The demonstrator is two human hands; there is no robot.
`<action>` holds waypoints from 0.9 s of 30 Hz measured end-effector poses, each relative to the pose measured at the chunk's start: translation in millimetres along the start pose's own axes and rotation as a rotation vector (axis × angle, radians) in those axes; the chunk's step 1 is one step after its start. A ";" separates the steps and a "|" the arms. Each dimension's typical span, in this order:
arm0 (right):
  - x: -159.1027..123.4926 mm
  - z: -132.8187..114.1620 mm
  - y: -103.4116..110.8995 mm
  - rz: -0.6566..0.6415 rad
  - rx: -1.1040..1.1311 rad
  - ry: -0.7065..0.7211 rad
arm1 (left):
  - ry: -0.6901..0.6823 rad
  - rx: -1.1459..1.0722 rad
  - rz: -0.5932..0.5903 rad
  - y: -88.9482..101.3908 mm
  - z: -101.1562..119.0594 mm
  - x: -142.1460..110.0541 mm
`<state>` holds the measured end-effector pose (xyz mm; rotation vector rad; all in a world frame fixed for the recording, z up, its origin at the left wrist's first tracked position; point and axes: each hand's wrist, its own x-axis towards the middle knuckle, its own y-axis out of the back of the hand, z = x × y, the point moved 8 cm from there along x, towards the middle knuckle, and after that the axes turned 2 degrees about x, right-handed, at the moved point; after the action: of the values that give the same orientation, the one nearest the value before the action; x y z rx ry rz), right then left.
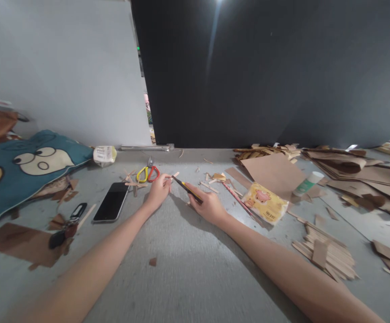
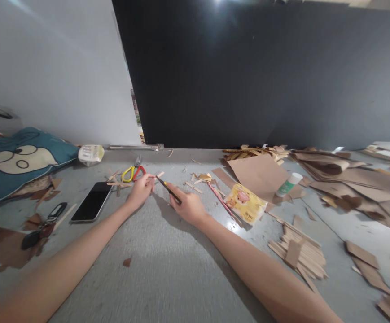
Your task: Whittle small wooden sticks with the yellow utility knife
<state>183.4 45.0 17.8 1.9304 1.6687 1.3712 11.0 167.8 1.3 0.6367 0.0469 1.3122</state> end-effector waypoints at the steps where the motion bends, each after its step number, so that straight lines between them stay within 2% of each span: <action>1: -0.2 -0.3 -0.2 -0.006 0.002 0.000 | 0.001 -0.003 -0.003 -0.3 0.0 -0.1; 18: -0.8 0.8 -1.3 0.020 -0.063 0.009 | 0.002 -0.011 -0.004 -1.0 0.5 -0.3; 27: -0.2 0.6 -3.2 -0.017 -0.086 0.007 | 0.019 0.015 -0.007 -0.1 3.0 -1.8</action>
<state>181.8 46.1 15.2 1.8623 1.5981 1.4203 11.7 164.9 3.2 0.6360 0.0741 1.3125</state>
